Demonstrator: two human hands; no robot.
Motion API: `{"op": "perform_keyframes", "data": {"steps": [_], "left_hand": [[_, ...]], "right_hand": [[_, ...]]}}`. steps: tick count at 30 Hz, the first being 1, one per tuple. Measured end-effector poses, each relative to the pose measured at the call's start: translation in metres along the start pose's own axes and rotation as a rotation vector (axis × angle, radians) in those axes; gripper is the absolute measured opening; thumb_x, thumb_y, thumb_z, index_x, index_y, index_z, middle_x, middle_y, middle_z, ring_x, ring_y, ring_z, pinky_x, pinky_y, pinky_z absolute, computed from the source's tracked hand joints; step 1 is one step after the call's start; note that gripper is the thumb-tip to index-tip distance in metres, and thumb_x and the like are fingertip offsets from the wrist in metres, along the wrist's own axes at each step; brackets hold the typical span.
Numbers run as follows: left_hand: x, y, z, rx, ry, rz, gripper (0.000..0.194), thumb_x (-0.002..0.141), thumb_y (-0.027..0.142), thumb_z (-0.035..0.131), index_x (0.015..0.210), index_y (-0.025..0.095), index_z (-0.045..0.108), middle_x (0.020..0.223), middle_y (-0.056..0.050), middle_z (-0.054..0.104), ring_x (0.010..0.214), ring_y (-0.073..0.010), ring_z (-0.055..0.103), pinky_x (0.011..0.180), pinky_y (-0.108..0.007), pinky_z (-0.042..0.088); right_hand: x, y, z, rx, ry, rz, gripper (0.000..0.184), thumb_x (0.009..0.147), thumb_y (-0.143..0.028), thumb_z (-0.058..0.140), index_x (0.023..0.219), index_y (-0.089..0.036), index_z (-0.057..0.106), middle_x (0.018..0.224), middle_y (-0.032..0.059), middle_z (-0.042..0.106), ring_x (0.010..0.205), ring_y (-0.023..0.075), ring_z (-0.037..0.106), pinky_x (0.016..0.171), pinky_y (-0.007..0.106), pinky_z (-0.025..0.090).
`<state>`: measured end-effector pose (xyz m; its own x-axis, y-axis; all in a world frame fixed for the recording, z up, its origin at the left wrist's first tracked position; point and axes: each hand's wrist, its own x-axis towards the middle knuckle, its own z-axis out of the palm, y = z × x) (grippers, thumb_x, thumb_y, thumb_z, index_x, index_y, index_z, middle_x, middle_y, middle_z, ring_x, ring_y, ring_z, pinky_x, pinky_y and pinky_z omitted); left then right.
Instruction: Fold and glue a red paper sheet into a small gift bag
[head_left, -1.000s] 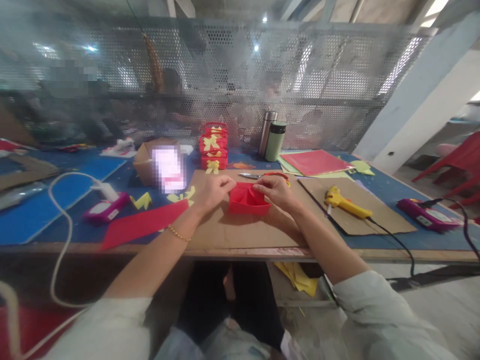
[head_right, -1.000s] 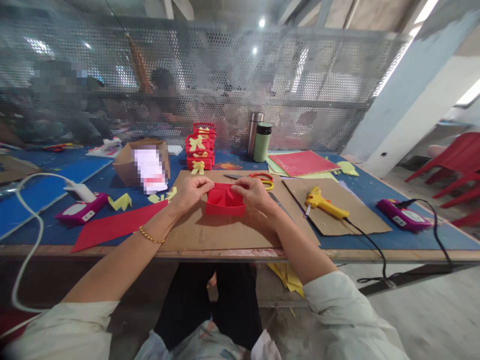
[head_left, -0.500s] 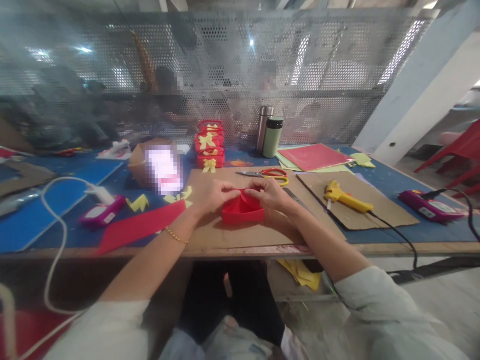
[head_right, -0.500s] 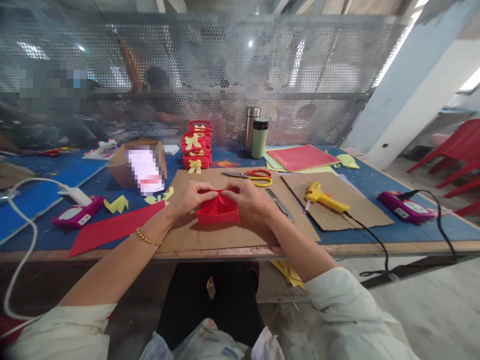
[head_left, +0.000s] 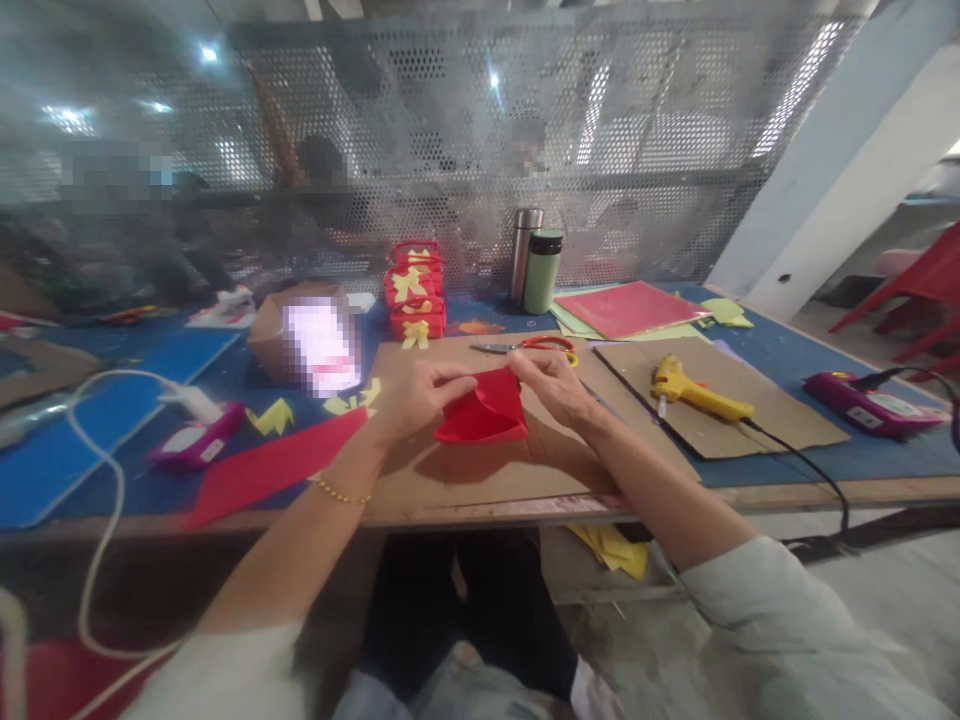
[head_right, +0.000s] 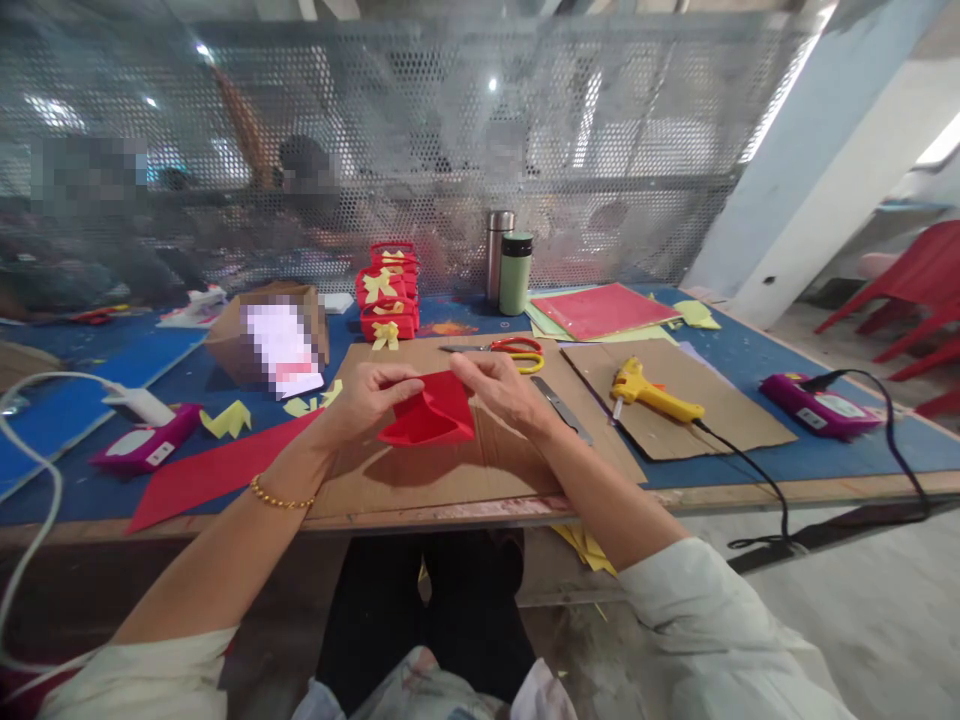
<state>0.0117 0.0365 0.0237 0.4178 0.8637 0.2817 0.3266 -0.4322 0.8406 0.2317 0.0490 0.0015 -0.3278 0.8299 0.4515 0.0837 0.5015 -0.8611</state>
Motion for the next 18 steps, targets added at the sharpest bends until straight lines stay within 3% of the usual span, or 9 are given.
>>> {"op": "perform_keyframes", "data": {"steps": [3,6,11,18], "left_hand": [[-0.004,0.011,-0.005,-0.055,0.099,0.062,0.028,0.087,0.042,0.066,0.077,0.017,0.075,0.077,-0.005,0.073,0.069,-0.0155,0.061,0.065,-0.027,0.048],[-0.008,0.017,-0.008,-0.064,0.17,0.126,0.028,0.086,0.041,0.067,0.073,0.017,0.074,0.073,-0.004,0.07,0.069,-0.0155,0.06,0.065,-0.027,0.048],[-0.01,0.017,-0.011,-0.051,0.242,0.192,0.024,0.086,0.039,0.068,0.076,0.019,0.076,0.075,-0.003,0.071,0.071,-0.0165,0.061,0.069,-0.029,0.049],[-0.01,0.013,-0.011,-0.07,0.248,0.164,0.028,0.086,0.045,0.068,0.077,0.02,0.077,0.079,-0.004,0.074,0.076,-0.0189,0.063,0.073,-0.031,0.052]], "right_hand": [[0.001,0.003,-0.002,0.195,0.107,0.04,0.067,0.092,-0.075,0.045,0.069,-0.017,0.069,0.063,0.0031,0.061,0.059,0.0132,0.055,0.059,0.027,0.044],[0.002,0.001,-0.002,0.216,0.164,0.069,0.063,0.087,-0.075,0.055,0.068,-0.017,0.069,0.059,0.0028,0.06,0.054,0.0125,0.053,0.054,0.027,0.043],[0.005,-0.006,-0.001,0.143,0.154,0.04,0.056,0.076,-0.071,0.071,0.059,-0.019,0.06,0.052,-0.0018,0.051,0.05,0.0103,0.046,0.05,0.026,0.039],[0.005,-0.007,-0.001,0.144,0.149,0.03,0.054,0.076,-0.068,0.072,0.056,-0.02,0.056,0.051,-0.0028,0.048,0.05,0.0099,0.042,0.049,0.025,0.037]]}}
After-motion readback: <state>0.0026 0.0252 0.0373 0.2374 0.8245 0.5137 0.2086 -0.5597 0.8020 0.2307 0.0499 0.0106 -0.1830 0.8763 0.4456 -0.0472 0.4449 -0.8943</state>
